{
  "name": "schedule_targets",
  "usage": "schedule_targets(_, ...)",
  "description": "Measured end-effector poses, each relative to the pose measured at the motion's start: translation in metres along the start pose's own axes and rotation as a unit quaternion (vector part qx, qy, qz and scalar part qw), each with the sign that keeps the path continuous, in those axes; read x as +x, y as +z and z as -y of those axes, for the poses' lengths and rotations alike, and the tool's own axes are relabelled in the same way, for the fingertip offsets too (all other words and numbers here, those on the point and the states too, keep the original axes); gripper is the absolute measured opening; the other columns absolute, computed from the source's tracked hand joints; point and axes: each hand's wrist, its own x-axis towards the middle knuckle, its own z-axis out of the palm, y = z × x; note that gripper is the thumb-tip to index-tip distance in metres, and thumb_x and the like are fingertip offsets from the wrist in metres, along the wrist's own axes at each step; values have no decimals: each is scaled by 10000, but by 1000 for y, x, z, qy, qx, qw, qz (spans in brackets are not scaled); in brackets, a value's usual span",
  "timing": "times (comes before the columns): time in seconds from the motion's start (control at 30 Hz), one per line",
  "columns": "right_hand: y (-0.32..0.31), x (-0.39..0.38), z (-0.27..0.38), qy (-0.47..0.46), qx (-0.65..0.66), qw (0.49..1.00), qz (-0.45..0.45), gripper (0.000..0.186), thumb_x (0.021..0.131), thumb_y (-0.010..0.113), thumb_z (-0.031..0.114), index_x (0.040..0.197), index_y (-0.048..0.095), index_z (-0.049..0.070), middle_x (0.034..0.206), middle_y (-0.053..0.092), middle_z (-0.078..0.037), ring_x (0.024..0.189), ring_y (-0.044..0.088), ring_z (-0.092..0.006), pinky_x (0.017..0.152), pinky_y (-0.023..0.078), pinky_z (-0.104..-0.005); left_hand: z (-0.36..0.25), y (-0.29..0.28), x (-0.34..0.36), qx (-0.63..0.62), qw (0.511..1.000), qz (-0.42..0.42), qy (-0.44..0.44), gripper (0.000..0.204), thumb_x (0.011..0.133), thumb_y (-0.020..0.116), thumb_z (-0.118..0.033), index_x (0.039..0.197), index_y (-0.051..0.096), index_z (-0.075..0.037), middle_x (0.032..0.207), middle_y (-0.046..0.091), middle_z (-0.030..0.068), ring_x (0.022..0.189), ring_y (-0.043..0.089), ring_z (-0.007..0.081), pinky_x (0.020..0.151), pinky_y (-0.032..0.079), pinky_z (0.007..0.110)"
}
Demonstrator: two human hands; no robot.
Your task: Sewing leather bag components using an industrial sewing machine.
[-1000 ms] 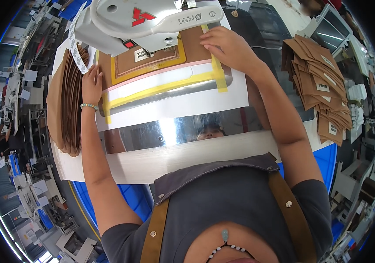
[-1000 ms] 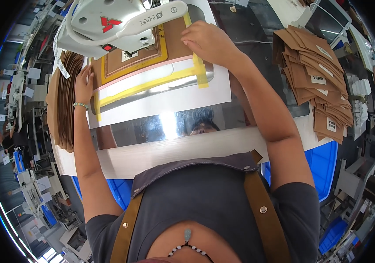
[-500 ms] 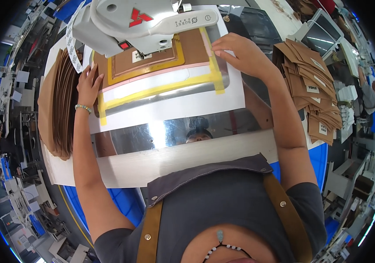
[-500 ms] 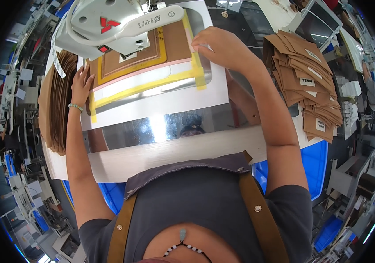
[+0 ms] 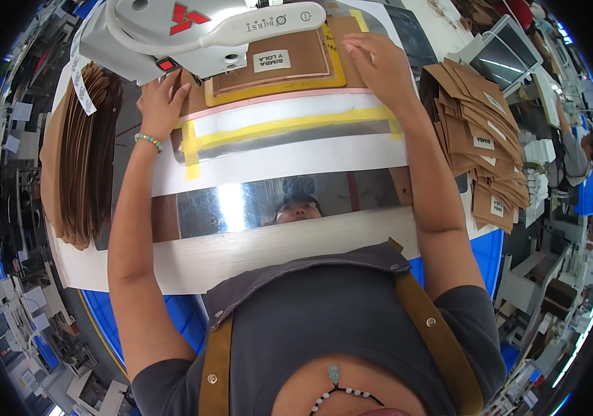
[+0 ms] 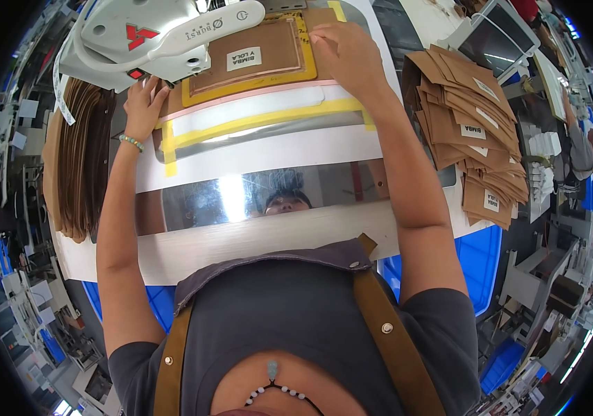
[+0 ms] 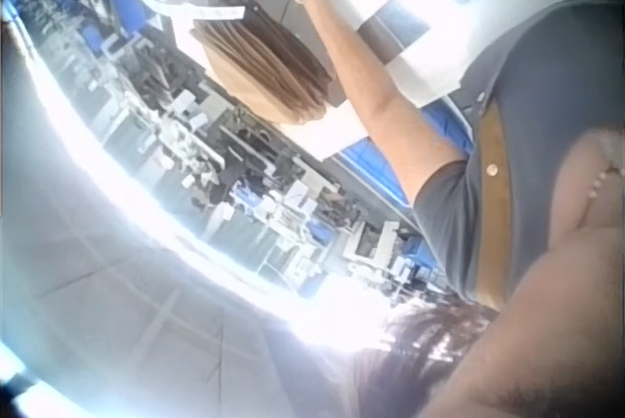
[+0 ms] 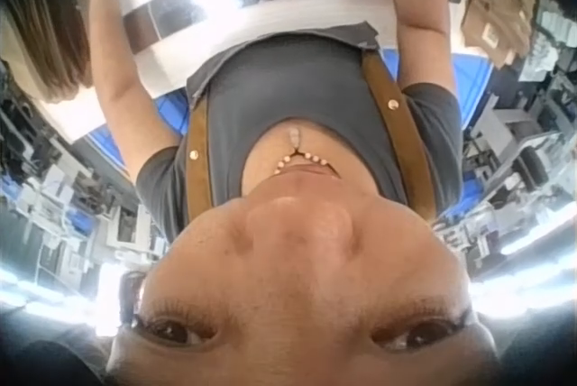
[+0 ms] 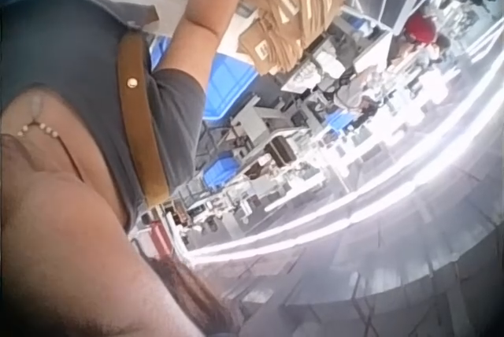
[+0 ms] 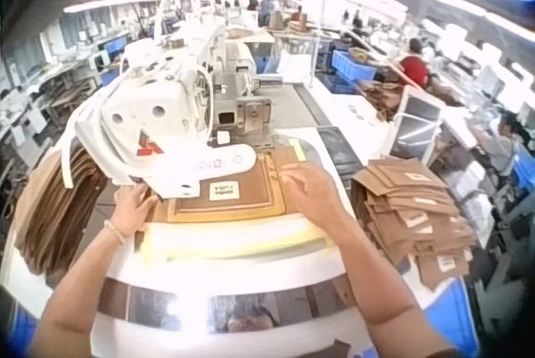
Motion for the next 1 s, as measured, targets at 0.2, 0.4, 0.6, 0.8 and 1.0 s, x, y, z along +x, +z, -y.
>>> schedule_targets(0.2,3,-2,34,-48,39,994,90,191,971,723,208,1051,788,47,1076,758,-85,1038,661,-290,899,531,-405,-60,9,16,-21,999,-10,-37,364,876,781,-395,1105,741,-115,1118,697,116,1166,594,367,950,437,524)
schedule_targets(0.4,13,-10,67,-145,27,973,176,158,936,753,188,1028,788,63,1020,695,-63,1027,620,-287,889,505,-415,-67,30,26,-3,993,-99,-63,374,779,811,-383,985,776,-73,1018,719,163,1116,619,405,882,460,533)
schedule_targets(0.6,27,-16,71,-170,16,966,195,141,916,762,208,960,780,75,980,681,-45,998,619,-273,866,497,-419,-71,27,37,-18,989,-140,-35,163,735,741,-213,773,763,-56,784,741,165,867,692,426,735,507,501)
schedule_targets(0.8,47,-20,85,-184,17,968,167,79,896,744,158,885,743,80,936,671,-44,967,626,-269,814,504,-422,17,-9,33,-88,936,-275,-201,253,955,702,-278,891,683,-34,771,704,189,707,678,393,703,535,499)
schedule_targets(1.0,51,-23,81,-204,-2,972,118,53,859,694,91,838,686,44,907,662,-122,871,638,-334,806,515,-468,32,-181,-95,24,933,-341,-110,128,975,713,-60,1094,748,-29,921,788,127,818,758,190,790,569,313)
